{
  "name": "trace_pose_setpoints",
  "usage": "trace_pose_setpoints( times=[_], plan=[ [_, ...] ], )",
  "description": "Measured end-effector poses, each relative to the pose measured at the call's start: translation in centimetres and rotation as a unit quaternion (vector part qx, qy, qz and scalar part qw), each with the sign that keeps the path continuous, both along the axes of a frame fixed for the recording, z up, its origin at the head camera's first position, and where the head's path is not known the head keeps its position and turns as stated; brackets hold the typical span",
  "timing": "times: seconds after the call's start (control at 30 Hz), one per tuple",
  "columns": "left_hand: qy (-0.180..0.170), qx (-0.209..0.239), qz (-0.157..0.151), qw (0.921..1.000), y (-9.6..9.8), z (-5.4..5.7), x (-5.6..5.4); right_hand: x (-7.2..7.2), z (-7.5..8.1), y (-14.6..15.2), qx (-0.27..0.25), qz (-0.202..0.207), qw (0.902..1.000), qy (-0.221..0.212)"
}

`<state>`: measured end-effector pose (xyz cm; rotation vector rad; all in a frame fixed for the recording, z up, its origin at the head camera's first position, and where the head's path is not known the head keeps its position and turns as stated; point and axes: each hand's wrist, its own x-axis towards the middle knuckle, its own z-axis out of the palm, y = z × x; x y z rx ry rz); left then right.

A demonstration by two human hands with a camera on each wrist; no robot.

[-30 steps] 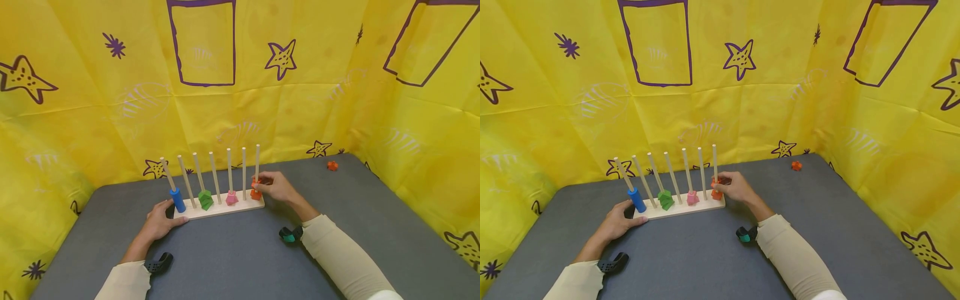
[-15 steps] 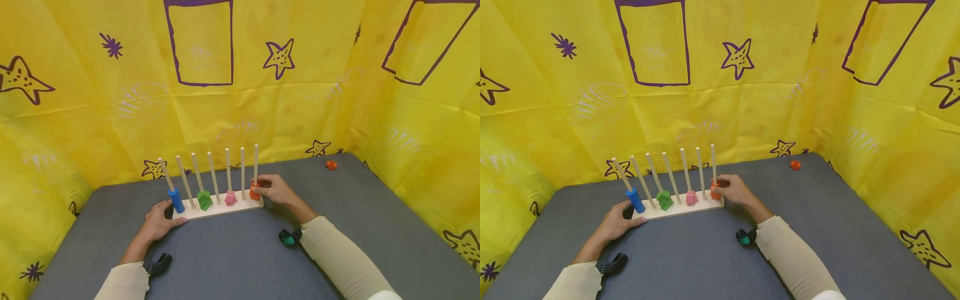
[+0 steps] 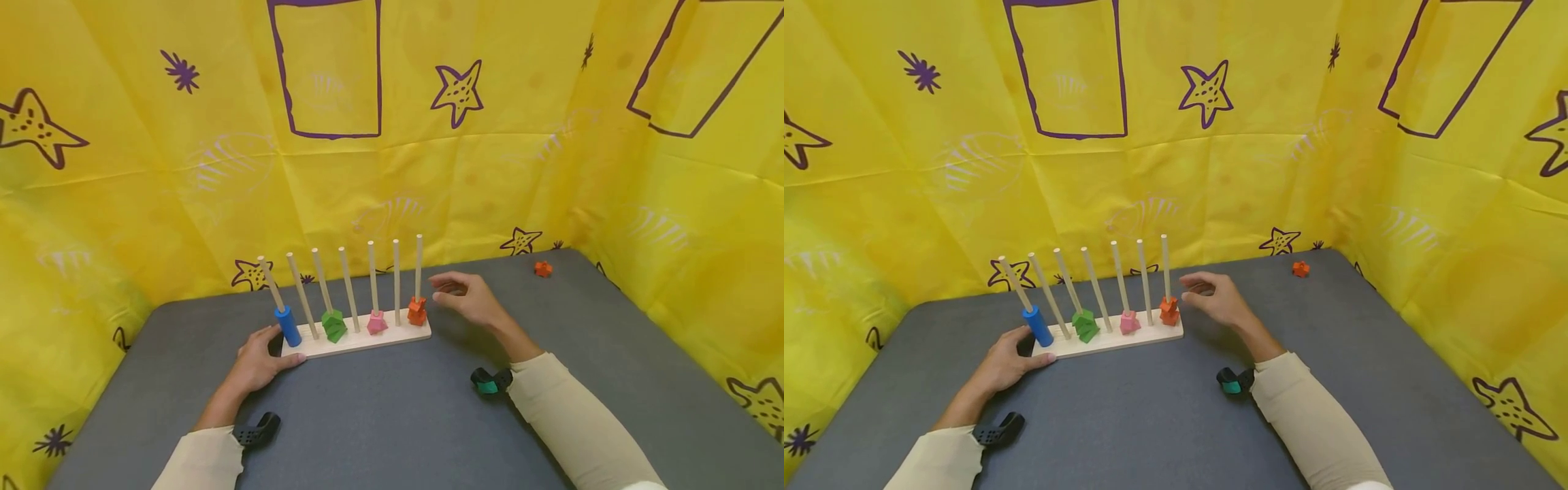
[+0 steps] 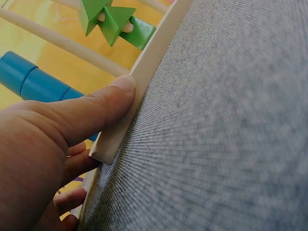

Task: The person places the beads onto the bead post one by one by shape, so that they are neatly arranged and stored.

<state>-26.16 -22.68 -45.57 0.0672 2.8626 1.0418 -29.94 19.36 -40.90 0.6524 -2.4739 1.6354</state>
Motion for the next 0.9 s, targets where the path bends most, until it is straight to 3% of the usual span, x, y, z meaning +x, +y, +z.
trace_pose_setpoints(
  times=[0.2,0.43,0.67,0.9],
  plan=[
    [-0.002,-0.004,-0.001,1.0000,0.2,-0.2,-0.1,0.6,1.0,2.1,0.001,-0.021,0.9997,0.014],
    [0.003,0.004,-0.006,1.0000,0.7,-0.1,-0.1,2.6,3.5,4.3,-0.006,-0.039,0.9986,0.035],
    [0.020,0.003,-0.013,0.9997,0.3,-0.2,-0.1,0.3,1.0,8.7,0.008,-0.105,0.9928,0.056],
    [0.030,-0.006,-0.019,0.9994,-0.1,-0.3,0.0,-1.0,0.2,11.7,0.006,-0.191,0.9803,0.051]
  ],
)
